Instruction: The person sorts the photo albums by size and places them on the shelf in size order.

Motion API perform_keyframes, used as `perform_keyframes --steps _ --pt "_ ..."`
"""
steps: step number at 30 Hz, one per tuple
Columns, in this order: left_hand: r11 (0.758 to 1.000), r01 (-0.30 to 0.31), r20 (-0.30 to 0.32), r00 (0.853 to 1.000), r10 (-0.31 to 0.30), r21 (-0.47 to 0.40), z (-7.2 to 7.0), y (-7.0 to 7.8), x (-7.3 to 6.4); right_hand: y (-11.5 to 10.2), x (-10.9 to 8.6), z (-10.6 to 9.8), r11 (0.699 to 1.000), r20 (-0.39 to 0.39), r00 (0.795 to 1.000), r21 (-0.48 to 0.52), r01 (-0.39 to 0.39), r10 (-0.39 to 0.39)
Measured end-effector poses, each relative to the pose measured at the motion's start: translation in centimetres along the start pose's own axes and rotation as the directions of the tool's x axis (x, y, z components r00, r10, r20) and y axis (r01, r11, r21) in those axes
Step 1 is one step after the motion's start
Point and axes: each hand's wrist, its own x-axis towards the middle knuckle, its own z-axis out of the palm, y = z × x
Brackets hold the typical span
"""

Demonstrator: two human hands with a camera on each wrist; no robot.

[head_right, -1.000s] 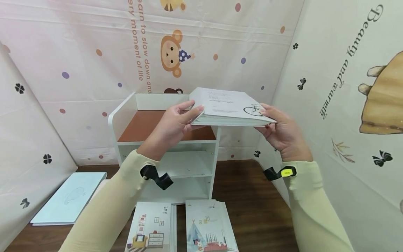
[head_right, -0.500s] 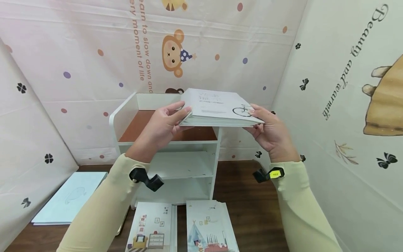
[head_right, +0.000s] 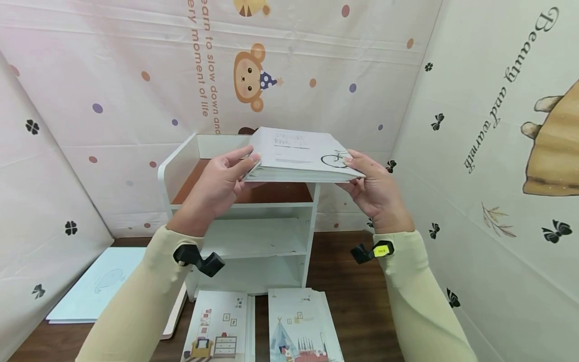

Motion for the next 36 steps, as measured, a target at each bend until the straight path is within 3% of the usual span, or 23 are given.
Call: perform_keyframes --steps 7,15,36 --pt "1.000 -0.011 -0.018 1.000 0.010 -0.025 -0.8 0.3 -0.3 0.9 0.5 0.8 0.999 -0.008 1.000 -0.037 0.011 -0.011" --pt "1.000 -0.014 -0.048 0.999 0.015 0.027 -1.9 0.4 -1.0 2.0 1.1 1.6 0.999 -0.030 0.999 -0.050 0.015 -0.017" --pt "0.999 -0.022 -0.065 0.998 0.024 0.029 -4.6 0.1 -2.5 4.2 1.3 3.2 0.988 -0.079 0.997 -0.153 0.011 -0.023"
